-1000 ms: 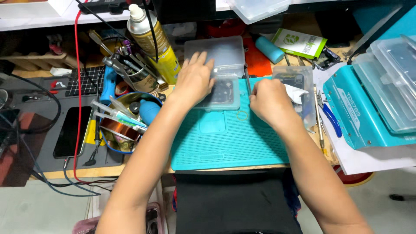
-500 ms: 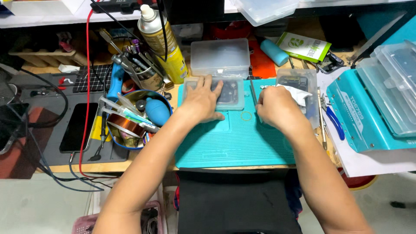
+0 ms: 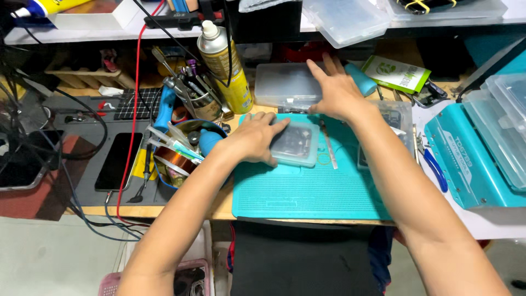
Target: The person works on a disassembled smartphone at a repair bench, handling the exposed internals and battery, then wipes the phone's screen with a tissue, connects a charging cable and presses the screen to test the device. They then place the phone into a plastic case, work on the exposed chassis with a tool, and handle small screws and components.
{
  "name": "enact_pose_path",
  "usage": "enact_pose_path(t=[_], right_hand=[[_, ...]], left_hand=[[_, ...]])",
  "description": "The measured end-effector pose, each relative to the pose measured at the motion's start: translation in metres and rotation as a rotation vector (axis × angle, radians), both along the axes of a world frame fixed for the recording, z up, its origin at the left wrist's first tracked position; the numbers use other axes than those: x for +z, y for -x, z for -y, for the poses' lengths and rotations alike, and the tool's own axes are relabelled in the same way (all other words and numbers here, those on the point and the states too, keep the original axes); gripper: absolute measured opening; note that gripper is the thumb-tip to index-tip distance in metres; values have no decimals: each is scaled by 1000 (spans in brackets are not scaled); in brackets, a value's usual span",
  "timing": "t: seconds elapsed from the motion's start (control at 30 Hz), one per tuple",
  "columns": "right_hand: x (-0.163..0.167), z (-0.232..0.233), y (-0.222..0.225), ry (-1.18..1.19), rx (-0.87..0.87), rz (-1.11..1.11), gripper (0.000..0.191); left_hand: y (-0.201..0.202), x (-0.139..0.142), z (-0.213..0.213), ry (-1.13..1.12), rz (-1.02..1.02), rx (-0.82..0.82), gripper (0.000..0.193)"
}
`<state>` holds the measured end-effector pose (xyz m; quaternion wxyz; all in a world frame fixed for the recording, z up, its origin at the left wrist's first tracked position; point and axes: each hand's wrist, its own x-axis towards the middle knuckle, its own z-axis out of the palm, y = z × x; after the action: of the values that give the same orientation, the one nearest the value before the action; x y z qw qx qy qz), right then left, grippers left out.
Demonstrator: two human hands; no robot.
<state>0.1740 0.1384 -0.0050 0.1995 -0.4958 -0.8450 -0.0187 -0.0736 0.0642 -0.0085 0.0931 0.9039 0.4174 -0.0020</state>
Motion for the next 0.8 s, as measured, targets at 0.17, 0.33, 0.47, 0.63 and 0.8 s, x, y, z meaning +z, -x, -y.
enact_pose_path(t=[0.17, 0.33, 0.47, 0.63, 0.8], right_hand=[[-1, -41, -1, 243, -81, 174, 131], [22, -19, -40, 203, -186, 28, 118], [38, 21, -75, 106, -353, -77, 112], [49, 49, -103, 250, -438, -288, 108], [49, 51, -108, 251, -320, -295, 106]], left_hand=[[10, 21, 14, 41, 100, 28, 110], [16, 45, 3, -14, 228, 43, 106], [-5, 51, -31, -81, 278, 35, 106], [-46, 39, -81, -23, 230, 125, 113], [-49, 20, -126, 77, 195, 246, 122]])
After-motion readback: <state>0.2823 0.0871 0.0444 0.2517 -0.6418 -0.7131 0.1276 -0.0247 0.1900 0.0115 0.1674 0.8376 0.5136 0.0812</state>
